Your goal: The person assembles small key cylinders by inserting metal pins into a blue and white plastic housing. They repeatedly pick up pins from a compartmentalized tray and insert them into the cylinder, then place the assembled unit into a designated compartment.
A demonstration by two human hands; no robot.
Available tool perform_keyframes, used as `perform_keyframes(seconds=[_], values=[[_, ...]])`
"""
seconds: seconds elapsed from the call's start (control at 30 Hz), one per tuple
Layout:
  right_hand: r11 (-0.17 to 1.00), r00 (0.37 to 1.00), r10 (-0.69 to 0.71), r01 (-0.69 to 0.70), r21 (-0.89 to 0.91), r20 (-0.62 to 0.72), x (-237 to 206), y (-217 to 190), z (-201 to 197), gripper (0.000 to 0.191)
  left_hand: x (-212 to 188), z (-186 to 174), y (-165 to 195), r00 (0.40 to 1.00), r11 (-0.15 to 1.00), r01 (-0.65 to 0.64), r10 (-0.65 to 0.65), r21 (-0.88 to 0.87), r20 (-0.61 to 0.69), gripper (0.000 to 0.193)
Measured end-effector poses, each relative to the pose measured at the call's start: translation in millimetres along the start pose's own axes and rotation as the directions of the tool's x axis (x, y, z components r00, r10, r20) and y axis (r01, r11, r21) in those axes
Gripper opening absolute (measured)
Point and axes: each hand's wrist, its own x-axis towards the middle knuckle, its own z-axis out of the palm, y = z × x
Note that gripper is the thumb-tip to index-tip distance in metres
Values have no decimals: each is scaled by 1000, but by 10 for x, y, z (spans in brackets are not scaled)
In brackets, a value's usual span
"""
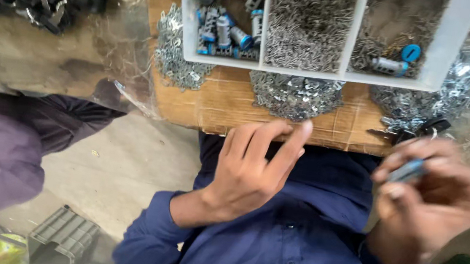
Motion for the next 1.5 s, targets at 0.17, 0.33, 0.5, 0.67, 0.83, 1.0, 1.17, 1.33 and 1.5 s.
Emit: perform_keyframes(seconds=[0.17,0.33,0.5,0.67,0.83,1.0,1.17,1.33,1.5], values=[[973,962,233,-229,-43,146,-248,-72,200,38,-76,83,-100,998,997,-55,56,50,-25,29],[939,919,341,-341,-33,198,-253,145,254,40,-13,31,-247,985,976,-165,171,-146,31,24],[934,916,357,-356,-39,185,-224,204,379,41,-154,-257,-353,994,995,-83,79,-58,-74,23],[931,896,365,-356,-82,252,-176,274,530,39,-215,-309,-324,977,872,142,-200,-469,-77,25],[933,894,361,-344,-111,266,-186,286,563,39,-90,-185,-252,987,818,44,-125,-574,-102,23],[933,905,358,-354,-61,230,-174,282,558,38,-61,-253,-304,963,865,163,-244,-474,-115,20],[942,906,329,-298,-151,264,-148,299,516,39,-25,-151,-205,987,781,67,-144,-621,-75,25],[925,915,338,-280,-256,220,-132,212,506,36,-60,-168,-281,992,884,-125,124,-450,-31,33],[912,805,273,-43,-408,527,-4,209,598,40,-181,-319,-299,742,97,658,-252,-747,621,25]])
